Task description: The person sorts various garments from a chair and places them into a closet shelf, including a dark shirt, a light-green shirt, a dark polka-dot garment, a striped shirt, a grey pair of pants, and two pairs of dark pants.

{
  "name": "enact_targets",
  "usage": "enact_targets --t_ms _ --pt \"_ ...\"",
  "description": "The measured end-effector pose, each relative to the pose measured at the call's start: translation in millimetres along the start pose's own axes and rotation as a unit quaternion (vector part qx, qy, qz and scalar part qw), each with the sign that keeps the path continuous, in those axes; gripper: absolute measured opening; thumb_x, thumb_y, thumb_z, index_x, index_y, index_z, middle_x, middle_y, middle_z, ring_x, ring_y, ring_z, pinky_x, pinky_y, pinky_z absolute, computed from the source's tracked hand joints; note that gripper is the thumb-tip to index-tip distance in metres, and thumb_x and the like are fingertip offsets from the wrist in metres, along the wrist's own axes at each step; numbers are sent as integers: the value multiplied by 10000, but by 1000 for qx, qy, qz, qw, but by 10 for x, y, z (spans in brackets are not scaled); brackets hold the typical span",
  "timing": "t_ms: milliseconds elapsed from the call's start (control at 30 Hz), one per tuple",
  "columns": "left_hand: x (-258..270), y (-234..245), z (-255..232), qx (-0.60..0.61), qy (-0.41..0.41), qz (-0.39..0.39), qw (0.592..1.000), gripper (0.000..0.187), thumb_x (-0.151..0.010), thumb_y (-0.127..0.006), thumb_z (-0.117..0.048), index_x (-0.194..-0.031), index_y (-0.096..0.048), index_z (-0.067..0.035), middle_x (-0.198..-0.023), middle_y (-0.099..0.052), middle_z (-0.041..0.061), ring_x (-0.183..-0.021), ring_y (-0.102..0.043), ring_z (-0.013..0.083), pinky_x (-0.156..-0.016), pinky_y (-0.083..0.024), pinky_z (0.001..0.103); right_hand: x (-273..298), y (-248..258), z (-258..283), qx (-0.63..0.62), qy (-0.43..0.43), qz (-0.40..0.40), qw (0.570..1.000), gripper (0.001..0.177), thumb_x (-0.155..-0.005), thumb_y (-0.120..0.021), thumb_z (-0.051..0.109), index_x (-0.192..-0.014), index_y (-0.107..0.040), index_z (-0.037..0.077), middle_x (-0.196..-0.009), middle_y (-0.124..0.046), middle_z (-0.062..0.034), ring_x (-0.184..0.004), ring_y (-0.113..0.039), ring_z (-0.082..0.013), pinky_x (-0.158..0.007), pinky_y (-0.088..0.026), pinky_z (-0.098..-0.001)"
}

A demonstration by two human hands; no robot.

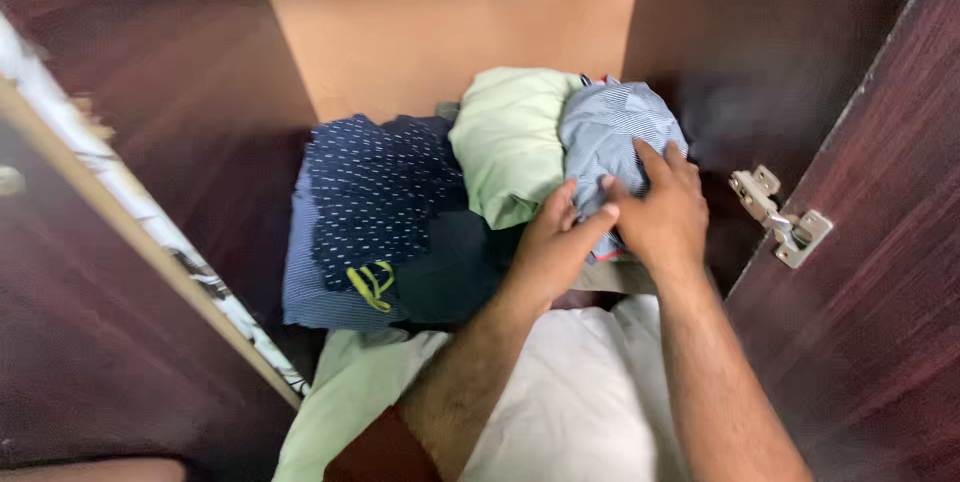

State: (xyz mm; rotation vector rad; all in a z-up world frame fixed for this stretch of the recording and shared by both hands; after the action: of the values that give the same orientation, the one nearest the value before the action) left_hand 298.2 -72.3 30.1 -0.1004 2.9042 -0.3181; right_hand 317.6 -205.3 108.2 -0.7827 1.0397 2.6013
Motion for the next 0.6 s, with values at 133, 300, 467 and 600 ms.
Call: enact_targets --t_ms 133,300,467,600 --pt "443 237 -200 68 -38 12 997 835 -934 -718 -249 -1566 -275 68 -1626 -340 216 -1497 -354 259 -1201 -325 354 586 336 559 -29 80 -50 995 609 -883 -791 265 -1428 -585 86 -1567 -413 -259 -1446 -378 -445 -1145 -328 -501" --pt "1103 837 -471 86 -106 -56 989 761 -910 -721 -175 -1530 -355 72 -1576 -427 206 -1441 -433 275 -1166 -377 367 1263 43 1139 -205 232 27 951 554 -888 -698 58 -1425 -561 56 -1531 -523 -209 -1465 -468 -363 -1186 -378 -430" --pt "1901 1591 -651 53 -132 -126 982 682 -949 -674 -133 -1526 -358 48 -1562 -462 170 -1434 -450 237 -1173 -372 348 1848 -992 1512 -514 10 374 772 550 -946 -581 -29 -1473 -493 98 -1402 -588 -92 -1292 -560 -155 -1039 -508 -319" --pt "2548 2145 -780 37 -139 -193 971 610 -968 -645 -100 -1517 -420 47 -1415 -554 195 -1336 -522 237 -1127 -440 366 2353 -1346 2110 -505 78 450 732 553 -961 -593 -20 -1492 -483 85 -1403 -612 -105 -1296 -570 -173 -1063 -487 -318"
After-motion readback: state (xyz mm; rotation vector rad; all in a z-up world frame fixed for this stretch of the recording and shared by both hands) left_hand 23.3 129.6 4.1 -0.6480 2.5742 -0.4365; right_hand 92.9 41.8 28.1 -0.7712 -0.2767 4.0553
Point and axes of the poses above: each hand's wrist, its own x-axis away from the middle knuckle, its own y-axis out of the back of the hand, z = x × y, the point moved 8 cm from there along -x, towards the middle knuckle
